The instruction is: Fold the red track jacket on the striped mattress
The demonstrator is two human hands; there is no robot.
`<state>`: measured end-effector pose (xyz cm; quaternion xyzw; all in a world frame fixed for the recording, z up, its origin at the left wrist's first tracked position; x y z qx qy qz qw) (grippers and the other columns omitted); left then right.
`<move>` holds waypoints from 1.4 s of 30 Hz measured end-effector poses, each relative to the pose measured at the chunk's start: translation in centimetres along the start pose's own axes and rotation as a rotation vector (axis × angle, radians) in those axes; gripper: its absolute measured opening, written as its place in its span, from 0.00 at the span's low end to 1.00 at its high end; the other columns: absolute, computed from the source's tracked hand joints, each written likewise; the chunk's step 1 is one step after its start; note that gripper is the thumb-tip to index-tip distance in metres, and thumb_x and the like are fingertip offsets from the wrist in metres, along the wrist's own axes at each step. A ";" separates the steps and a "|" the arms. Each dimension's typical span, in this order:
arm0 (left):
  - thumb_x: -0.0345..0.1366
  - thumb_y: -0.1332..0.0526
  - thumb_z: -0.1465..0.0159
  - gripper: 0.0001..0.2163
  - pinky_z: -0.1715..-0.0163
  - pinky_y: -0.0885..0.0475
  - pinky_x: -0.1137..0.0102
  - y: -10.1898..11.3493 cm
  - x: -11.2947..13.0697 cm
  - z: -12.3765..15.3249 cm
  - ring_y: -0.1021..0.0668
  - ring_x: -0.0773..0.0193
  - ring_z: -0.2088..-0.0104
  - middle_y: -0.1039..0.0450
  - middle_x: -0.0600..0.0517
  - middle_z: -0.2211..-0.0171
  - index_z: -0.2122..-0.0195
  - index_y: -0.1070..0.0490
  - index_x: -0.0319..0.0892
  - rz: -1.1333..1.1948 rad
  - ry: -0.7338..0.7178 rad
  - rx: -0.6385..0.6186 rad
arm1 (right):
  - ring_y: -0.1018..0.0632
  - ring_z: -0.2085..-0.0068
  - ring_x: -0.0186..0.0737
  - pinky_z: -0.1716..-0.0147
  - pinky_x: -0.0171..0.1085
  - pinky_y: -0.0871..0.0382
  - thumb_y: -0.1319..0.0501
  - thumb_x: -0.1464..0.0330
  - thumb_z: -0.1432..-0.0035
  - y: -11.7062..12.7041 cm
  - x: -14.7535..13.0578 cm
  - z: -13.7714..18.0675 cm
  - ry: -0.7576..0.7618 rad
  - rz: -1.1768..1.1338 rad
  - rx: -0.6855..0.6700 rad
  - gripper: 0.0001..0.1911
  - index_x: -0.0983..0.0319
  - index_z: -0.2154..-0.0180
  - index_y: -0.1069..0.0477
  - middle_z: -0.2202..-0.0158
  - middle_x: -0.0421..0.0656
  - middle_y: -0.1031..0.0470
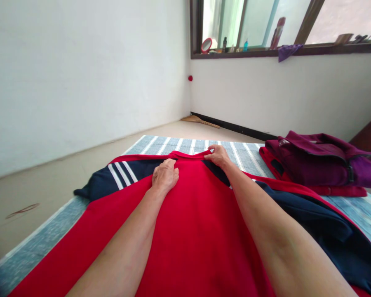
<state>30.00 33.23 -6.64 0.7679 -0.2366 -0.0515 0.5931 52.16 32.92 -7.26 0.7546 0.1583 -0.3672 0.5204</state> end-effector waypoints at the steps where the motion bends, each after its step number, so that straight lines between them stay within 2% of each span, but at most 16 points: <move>1: 0.31 0.47 0.39 0.11 0.52 0.36 0.62 0.0 0.0 0.0 0.28 0.55 0.52 0.30 0.45 0.52 0.56 0.32 0.40 0.004 -0.001 -0.003 | 0.28 0.72 0.36 0.73 0.34 0.35 0.33 0.63 0.56 0.0 0.0 0.0 0.011 0.045 0.010 0.23 0.63 0.57 0.29 0.74 0.36 0.31; 5: 0.31 0.47 0.38 0.11 0.51 0.37 0.62 0.0 0.0 0.0 0.29 0.55 0.51 0.31 0.45 0.52 0.56 0.33 0.40 0.034 -0.003 -0.006 | 0.26 0.61 0.43 0.61 0.39 0.35 0.36 0.66 0.51 0.4 -1.1 0.7 0.061 0.234 0.036 0.21 0.62 0.54 0.30 0.64 0.43 0.27; 9: 0.30 0.46 0.39 0.11 0.50 0.37 0.60 0.0 0.1 0.2 0.28 0.53 0.50 0.30 0.43 0.52 0.56 0.32 0.39 0.097 0.004 0.004 | 0.31 0.50 0.52 0.52 0.47 0.41 0.47 0.70 0.41 0.0 -3.6 3.8 0.153 0.400 0.038 0.18 0.64 0.50 0.34 0.52 0.54 0.31; 12: 0.30 0.45 0.40 0.11 0.48 0.38 0.60 -0.2 -0.2 0.1 0.29 0.53 0.49 0.30 0.44 0.51 0.56 0.31 0.40 0.178 0.027 0.024 | 0.37 0.43 0.50 0.45 0.46 0.48 0.51 0.66 0.37 -1.5 -5.1 7.0 0.298 0.458 -0.070 0.20 0.62 0.45 0.38 0.44 0.52 0.36; 16: 0.29 0.42 0.43 0.14 0.47 0.37 0.62 -0.5 -1.3 -0.8 0.27 0.53 0.50 0.28 0.43 0.52 0.55 0.29 0.39 0.352 0.104 0.065 | 0.50 0.36 0.48 0.41 0.45 0.56 0.53 0.54 0.36 -3.3 -4.6 9.4 0.378 0.498 -0.248 0.31 0.65 0.38 0.48 0.36 0.51 0.50; 20: 0.29 0.40 0.46 0.13 0.54 0.32 0.68 -1.0 -2.9 -1.6 0.23 0.57 0.56 0.23 0.45 0.59 0.59 0.25 0.38 0.601 0.226 0.141 | 0.56 0.35 0.48 0.40 0.46 0.59 0.59 0.46 0.38 -3.7 -3.3 9.2 0.360 0.512 -0.339 0.40 0.67 0.35 0.54 0.34 0.52 0.57; 25: 0.30 0.42 0.46 0.12 0.63 0.28 0.70 -0.9 -4.1 -1.5 0.21 0.61 0.64 0.22 0.48 0.64 0.62 0.24 0.39 0.918 0.383 0.271 | 0.58 0.34 0.46 0.39 0.46 0.61 0.62 0.44 0.39 -3.4 -3.7 9.0 0.340 0.530 -0.375 0.42 0.67 0.35 0.58 0.33 0.52 0.61; 30: 0.30 0.40 0.50 0.09 0.62 0.29 0.69 -0.6 -4.3 -1.4 0.22 0.62 0.66 0.22 0.51 0.70 0.68 0.24 0.39 1.147 0.465 0.359 | 0.60 0.34 0.47 0.39 0.48 0.65 0.61 0.43 0.40 -3.4 -4.9 10.7 0.347 0.525 -0.362 0.43 0.66 0.35 0.58 0.33 0.51 0.63; 36: 0.30 0.39 0.54 0.07 0.62 0.29 0.68 -0.6 -5.1 -1.3 0.24 0.62 0.67 0.25 0.53 0.74 0.73 0.26 0.39 1.360 0.527 0.449 | 0.63 0.34 0.47 0.39 0.48 0.65 0.62 0.42 0.40 -3.8 -5.3 12.0 0.325 0.490 -0.435 0.44 0.67 0.35 0.56 0.33 0.52 0.66; 42: 0.31 0.39 0.54 0.06 0.61 0.28 0.64 -0.4 -6.1 -1.4 0.22 0.61 0.66 0.25 0.52 0.75 0.74 0.29 0.40 1.615 0.593 0.433 | 0.61 0.34 0.48 0.39 0.49 0.64 0.60 0.43 0.39 -4.2 -7.8 12.6 0.371 0.451 -0.410 0.42 0.67 0.35 0.55 0.33 0.52 0.63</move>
Point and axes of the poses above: each hand's wrist, its own z-axis away from the middle knuckle, its own y-axis out of the back of the hand, x = y × z, the point moved 3 cm from there along -z, towards the middle knuckle
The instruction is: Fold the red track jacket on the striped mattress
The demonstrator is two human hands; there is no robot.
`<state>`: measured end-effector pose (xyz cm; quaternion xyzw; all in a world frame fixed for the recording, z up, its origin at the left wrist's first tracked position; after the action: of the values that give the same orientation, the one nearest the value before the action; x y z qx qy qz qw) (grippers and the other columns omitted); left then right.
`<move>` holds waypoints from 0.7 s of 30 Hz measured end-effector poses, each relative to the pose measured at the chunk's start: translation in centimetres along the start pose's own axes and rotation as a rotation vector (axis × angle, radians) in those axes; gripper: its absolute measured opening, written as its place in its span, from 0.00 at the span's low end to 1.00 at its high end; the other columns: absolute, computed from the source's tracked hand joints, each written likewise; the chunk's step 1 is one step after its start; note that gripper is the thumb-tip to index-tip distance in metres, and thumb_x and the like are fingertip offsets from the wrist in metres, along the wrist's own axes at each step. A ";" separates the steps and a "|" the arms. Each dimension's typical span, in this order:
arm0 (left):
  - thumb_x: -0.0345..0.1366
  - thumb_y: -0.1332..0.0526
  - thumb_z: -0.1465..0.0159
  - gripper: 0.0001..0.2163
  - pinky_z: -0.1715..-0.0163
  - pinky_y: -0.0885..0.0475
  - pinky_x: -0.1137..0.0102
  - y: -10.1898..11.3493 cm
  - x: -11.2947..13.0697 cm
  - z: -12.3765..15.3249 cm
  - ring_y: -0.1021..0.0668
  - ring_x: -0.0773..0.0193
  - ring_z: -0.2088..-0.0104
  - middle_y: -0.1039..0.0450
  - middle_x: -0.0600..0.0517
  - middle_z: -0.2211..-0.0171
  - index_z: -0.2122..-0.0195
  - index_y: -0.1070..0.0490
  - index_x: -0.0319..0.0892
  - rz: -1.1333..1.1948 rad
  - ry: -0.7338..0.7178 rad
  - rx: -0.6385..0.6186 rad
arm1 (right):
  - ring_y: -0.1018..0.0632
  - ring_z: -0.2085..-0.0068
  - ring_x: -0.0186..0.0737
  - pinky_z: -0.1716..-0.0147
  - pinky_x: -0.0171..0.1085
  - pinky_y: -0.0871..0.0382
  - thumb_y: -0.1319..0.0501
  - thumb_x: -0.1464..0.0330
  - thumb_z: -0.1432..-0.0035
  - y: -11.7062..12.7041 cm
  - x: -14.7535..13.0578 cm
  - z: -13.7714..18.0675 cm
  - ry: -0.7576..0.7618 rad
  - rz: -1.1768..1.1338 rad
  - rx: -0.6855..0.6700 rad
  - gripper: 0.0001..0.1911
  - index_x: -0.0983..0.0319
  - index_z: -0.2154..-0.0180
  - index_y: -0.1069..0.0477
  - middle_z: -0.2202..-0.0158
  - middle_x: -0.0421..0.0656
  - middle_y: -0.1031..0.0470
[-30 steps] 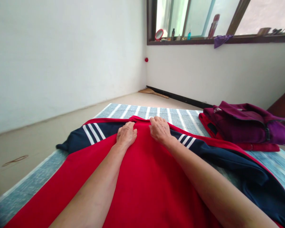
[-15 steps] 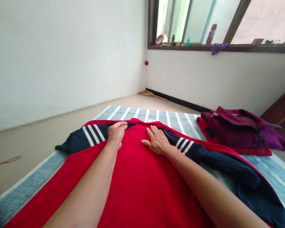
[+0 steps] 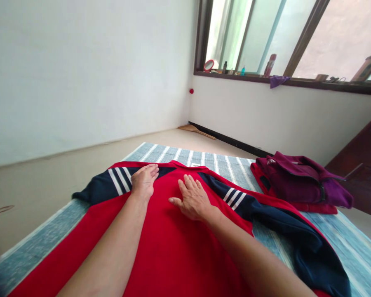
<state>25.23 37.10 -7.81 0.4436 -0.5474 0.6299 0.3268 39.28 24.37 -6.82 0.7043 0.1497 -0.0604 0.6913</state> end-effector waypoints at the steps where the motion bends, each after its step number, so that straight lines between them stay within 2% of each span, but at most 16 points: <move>1: 0.31 0.39 0.54 0.05 0.61 0.28 0.64 0.1 0.1 0.0 0.22 0.61 0.65 0.25 0.51 0.74 0.74 0.29 0.40 0.029 0.020 -0.002 | 0.61 0.34 0.48 0.39 0.49 0.63 0.60 0.43 0.39 -0.1 -0.8 -0.2 0.026 -0.013 0.003 0.42 0.66 0.35 0.55 0.33 0.52 0.63; 6: 0.29 0.40 0.53 0.04 0.58 0.28 0.64 0.3 0.1 -0.1 0.21 0.62 0.64 0.25 0.50 0.73 0.74 0.30 0.40 0.096 0.065 -0.007 | 0.58 0.34 0.50 0.39 0.52 0.63 0.60 0.43 0.39 -1.4 -3.6 -1.1 0.114 -0.052 -0.009 0.42 0.67 0.36 0.53 0.34 0.53 0.59; 13: 0.26 0.42 0.51 0.04 0.57 0.27 0.62 0.8 0.3 -0.4 0.21 0.61 0.62 0.25 0.48 0.69 0.75 0.33 0.41 0.083 0.085 -0.017 | 0.56 0.35 0.51 0.39 0.53 0.62 0.60 0.43 0.39 -1.9 -3.9 -1.3 0.131 -0.048 0.002 0.42 0.67 0.36 0.51 0.34 0.55 0.56; 17: 0.27 0.44 0.51 0.03 0.59 0.27 0.61 0.6 0.7 -0.6 0.21 0.61 0.64 0.25 0.47 0.70 0.76 0.34 0.41 -0.038 0.067 -0.041 | 0.55 0.35 0.51 0.39 0.53 0.62 0.60 0.43 0.40 -1.6 -4.0 -1.3 0.127 -0.054 0.020 0.42 0.67 0.37 0.51 0.34 0.55 0.56; 21: 0.28 0.42 0.53 0.03 0.62 0.27 0.61 -0.1 1.4 -0.3 0.22 0.58 0.67 0.26 0.50 0.76 0.78 0.31 0.41 -0.265 -0.042 -0.097 | 0.55 0.35 0.51 0.39 0.53 0.62 0.59 0.45 0.39 -1.6 -4.0 -1.2 0.134 -0.066 0.020 0.40 0.67 0.37 0.50 0.35 0.55 0.55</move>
<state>24.72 37.32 -6.50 0.5088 -0.5204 0.5447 0.4167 34.87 25.06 -7.11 0.7085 0.2180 -0.0372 0.6702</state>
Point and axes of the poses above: each hand's wrist, its own z-axis away from the middle knuckle, its own y-axis out of the back of the hand, x = y × z, the point moved 3 cm from there along -z, towards the middle knuckle
